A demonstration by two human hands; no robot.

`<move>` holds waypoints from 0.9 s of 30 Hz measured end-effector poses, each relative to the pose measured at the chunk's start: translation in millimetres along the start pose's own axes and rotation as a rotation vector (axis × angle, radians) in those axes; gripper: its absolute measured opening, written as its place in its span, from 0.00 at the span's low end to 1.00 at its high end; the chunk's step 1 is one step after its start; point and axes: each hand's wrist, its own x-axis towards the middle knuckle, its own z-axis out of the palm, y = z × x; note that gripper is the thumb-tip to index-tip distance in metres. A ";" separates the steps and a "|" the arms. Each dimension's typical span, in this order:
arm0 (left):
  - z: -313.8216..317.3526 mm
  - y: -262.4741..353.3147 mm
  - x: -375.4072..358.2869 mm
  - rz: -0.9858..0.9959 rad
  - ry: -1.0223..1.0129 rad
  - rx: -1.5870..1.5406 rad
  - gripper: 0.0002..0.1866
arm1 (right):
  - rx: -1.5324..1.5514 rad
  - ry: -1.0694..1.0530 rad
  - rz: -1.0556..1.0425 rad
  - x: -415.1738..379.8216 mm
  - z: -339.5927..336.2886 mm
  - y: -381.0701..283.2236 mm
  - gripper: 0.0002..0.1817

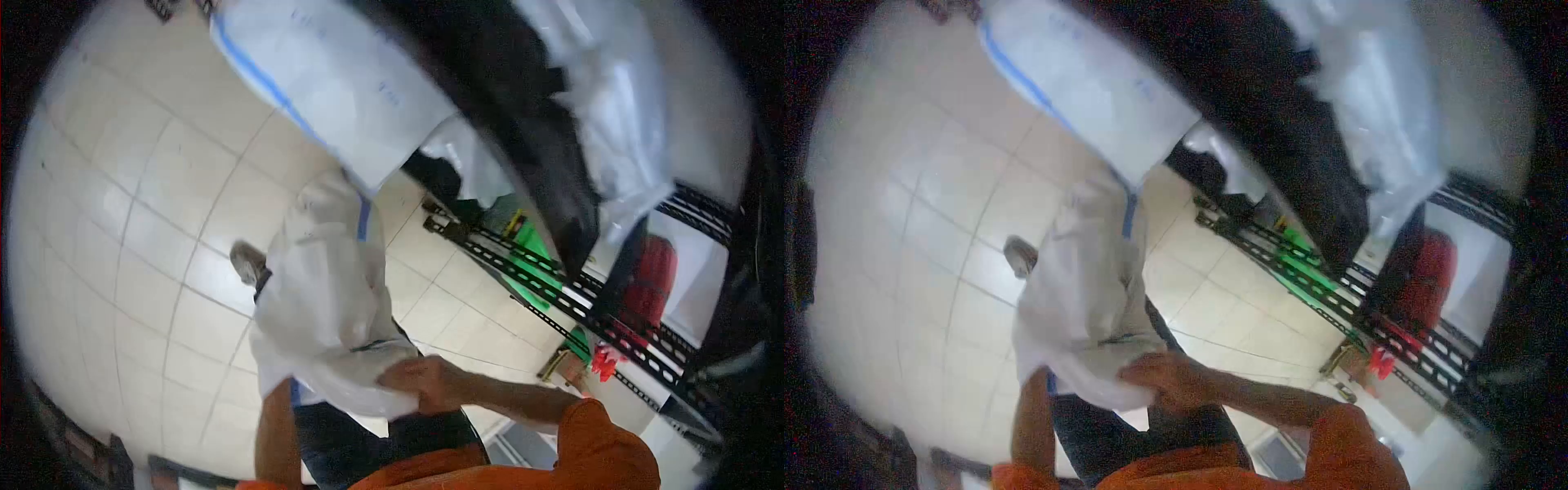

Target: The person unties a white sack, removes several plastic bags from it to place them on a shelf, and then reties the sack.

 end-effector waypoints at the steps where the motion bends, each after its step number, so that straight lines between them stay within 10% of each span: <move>1: 6.4 10.6 -21.4 -0.033 -0.044 -0.085 0.24 | 0.070 0.066 -0.022 -14.7 -1.1 -19.2 0.25; 5: 58.3 40.5 -74.4 -0.091 -0.204 -0.275 0.24 | 0.294 0.125 0.498 -53.2 -41.1 -127.6 0.33; 10: 112.8 62.5 -129.1 -0.143 -0.330 -0.370 0.23 | 0.132 0.979 0.578 -167.1 -61.5 -195.2 0.31; 13: 129.9 52.0 -169.6 -0.187 -0.339 -0.369 0.22 | 0.735 1.458 0.081 -194.6 -112.1 -219.4 0.18; 16: 118.9 32.9 -205.7 -0.261 -0.302 -0.294 0.22 | 0.243 1.662 0.213 -198.8 -117.4 -143.0 0.23; 18: 94.6 27.4 -217.6 -0.322 -0.252 -0.183 0.22 | 0.878 1.666 0.030 -161.8 -147.8 -174.2 0.26; 21: 57.9 23.2 -229.1 -0.279 -0.126 0.236 0.21 | 0.654 1.651 -0.128 -116.0 -164.3 -150.3 0.27; 23: 43.4 41.5 -257.9 0.117 -0.089 0.686 0.30 | 0.738 1.588 -0.159 -81.4 -188.7 -149.4 0.27; 27: 81.0 128.1 -333.6 -0.241 -0.056 0.647 0.25 | 1.033 1.660 -0.250 -13.7 -268.9 -178.5 0.27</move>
